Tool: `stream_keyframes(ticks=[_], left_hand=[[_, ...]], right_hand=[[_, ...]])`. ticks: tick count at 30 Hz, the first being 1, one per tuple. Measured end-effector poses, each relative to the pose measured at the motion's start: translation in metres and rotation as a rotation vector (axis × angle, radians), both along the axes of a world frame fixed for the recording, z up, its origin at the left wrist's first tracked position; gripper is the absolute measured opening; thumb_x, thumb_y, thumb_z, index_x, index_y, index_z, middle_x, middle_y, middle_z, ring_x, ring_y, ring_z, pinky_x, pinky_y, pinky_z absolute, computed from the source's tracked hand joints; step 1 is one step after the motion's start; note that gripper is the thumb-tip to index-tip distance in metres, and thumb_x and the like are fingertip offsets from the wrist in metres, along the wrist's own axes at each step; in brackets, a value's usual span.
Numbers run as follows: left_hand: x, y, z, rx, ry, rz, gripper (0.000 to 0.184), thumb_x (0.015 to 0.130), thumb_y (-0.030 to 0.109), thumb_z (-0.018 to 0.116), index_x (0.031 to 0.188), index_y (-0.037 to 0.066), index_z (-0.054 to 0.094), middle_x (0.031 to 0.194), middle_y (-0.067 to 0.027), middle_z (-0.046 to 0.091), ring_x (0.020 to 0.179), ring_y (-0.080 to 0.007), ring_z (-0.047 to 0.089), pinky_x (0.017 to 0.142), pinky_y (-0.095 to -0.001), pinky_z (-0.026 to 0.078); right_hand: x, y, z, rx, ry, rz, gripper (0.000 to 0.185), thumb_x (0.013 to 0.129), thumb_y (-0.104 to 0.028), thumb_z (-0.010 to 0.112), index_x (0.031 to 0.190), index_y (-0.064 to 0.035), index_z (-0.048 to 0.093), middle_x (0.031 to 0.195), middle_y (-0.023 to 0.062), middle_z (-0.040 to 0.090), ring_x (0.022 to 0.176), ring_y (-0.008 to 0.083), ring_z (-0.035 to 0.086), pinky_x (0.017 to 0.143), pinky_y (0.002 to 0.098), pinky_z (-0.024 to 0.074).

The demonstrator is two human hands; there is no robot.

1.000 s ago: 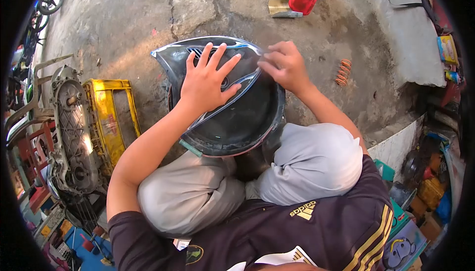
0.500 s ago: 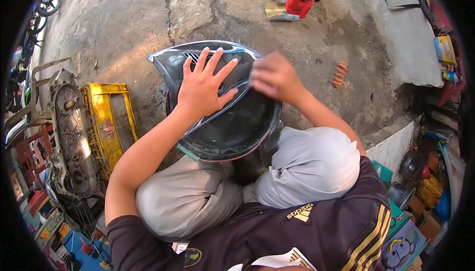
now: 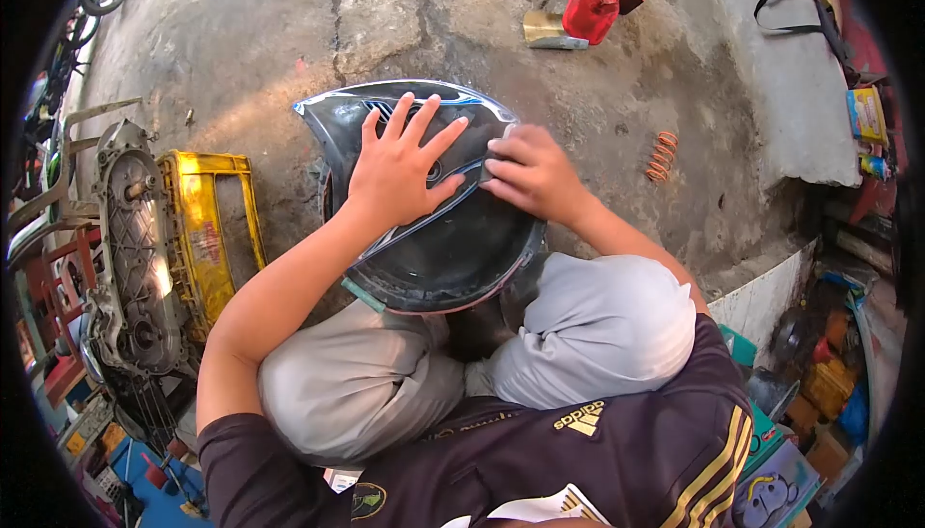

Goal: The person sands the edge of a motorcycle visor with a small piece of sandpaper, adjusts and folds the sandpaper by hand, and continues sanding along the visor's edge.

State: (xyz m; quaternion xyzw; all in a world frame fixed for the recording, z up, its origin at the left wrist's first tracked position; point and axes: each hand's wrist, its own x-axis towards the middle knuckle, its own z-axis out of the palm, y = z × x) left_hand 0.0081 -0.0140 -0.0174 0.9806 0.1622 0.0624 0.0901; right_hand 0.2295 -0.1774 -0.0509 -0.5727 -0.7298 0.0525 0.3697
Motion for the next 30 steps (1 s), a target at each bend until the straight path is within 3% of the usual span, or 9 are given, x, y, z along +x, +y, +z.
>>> stream_keyframes(ticks=[3,7,11,18,19,22,26,27,30], left_hand=[[-0.001,-0.001,-0.002,0.008,0.006,-0.002,0.073,0.095,0.059,0.074,0.161,0.032,0.056,0.169,-0.0137,0.048,0.156,-0.0420,0.043,0.120,-0.0706,0.034],[-0.001,-0.001,0.002,0.018,0.024,0.003,0.074,0.095,0.058,0.074,0.162,0.032,0.055,0.169,-0.0135,0.048,0.156,-0.0419,0.043,0.121,-0.0690,0.033],[0.000,-0.002,0.002,0.017,0.039,0.011,0.074,0.095,0.056,0.076,0.162,0.033,0.054,0.170,-0.0124,0.047,0.157,-0.0405,0.042,0.123,-0.0673,0.031],[0.001,-0.002,0.001,0.013,0.020,0.014,0.074,0.094,0.056,0.076,0.161,0.033,0.056,0.170,-0.0119,0.048,0.157,-0.0401,0.043,0.124,-0.0665,0.031],[0.000,-0.002,0.001,0.007,0.024,0.015,0.074,0.094,0.056,0.076,0.161,0.033,0.056,0.170,-0.0119,0.048,0.157,-0.0401,0.043,0.124,-0.0665,0.031],[0.002,-0.003,0.001,0.016,0.029,0.013,0.073,0.095,0.057,0.076,0.161,0.033,0.056,0.170,-0.0120,0.048,0.157,-0.0401,0.042,0.123,-0.0668,0.032],[0.003,-0.001,0.002,0.016,0.023,0.011,0.073,0.095,0.056,0.076,0.161,0.034,0.056,0.169,-0.0118,0.048,0.157,-0.0399,0.042,0.123,-0.0671,0.032],[0.002,-0.003,0.001,0.013,0.018,0.017,0.073,0.095,0.056,0.076,0.161,0.034,0.056,0.169,-0.0116,0.048,0.157,-0.0398,0.042,0.123,-0.0672,0.032],[0.001,-0.003,0.001,0.019,0.036,0.014,0.073,0.095,0.056,0.076,0.162,0.034,0.055,0.170,-0.0117,0.048,0.157,-0.0399,0.043,0.123,-0.0671,0.032]], right_hand=[[0.018,0.003,-0.009,-0.068,0.150,-0.306,0.026,0.083,-0.019,0.090,0.103,-0.0064,0.079,0.117,0.0121,0.073,0.111,0.0362,0.067,0.097,0.0469,0.0559],[0.003,0.000,-0.004,0.003,0.036,-0.036,0.025,0.085,-0.018,0.089,0.106,-0.0069,0.080,0.119,0.0117,0.074,0.112,0.0355,0.067,0.098,0.0468,0.0565],[0.020,0.002,-0.010,-0.070,0.112,-0.242,0.027,0.085,-0.017,0.090,0.108,-0.0065,0.080,0.122,0.0110,0.075,0.113,0.0356,0.067,0.100,0.0465,0.0567],[0.015,-0.002,-0.010,-0.025,0.074,-0.083,0.028,0.085,-0.014,0.089,0.111,-0.0051,0.080,0.122,0.0130,0.075,0.113,0.0368,0.067,0.098,0.0472,0.0573],[0.019,0.001,-0.012,-0.042,0.101,-0.249,0.027,0.085,-0.014,0.090,0.109,-0.0053,0.080,0.121,0.0124,0.074,0.112,0.0361,0.067,0.097,0.0472,0.0575],[0.018,0.000,-0.010,-0.024,0.070,-0.290,0.027,0.084,-0.014,0.089,0.109,-0.0045,0.082,0.119,0.0146,0.077,0.111,0.0357,0.069,0.096,0.0467,0.0570],[0.014,-0.004,-0.006,0.004,0.050,-0.075,0.027,0.083,-0.014,0.090,0.106,-0.0041,0.082,0.119,0.0149,0.076,0.110,0.0351,0.069,0.095,0.0466,0.0575],[0.022,-0.004,-0.009,-0.042,0.080,-0.240,0.026,0.083,-0.015,0.090,0.105,-0.0041,0.081,0.118,0.0130,0.075,0.110,0.0340,0.069,0.096,0.0475,0.0574],[0.025,-0.009,-0.011,-0.043,0.082,-0.265,0.025,0.083,-0.014,0.090,0.105,-0.0046,0.081,0.118,0.0126,0.075,0.109,0.0335,0.069,0.097,0.0466,0.0570]])
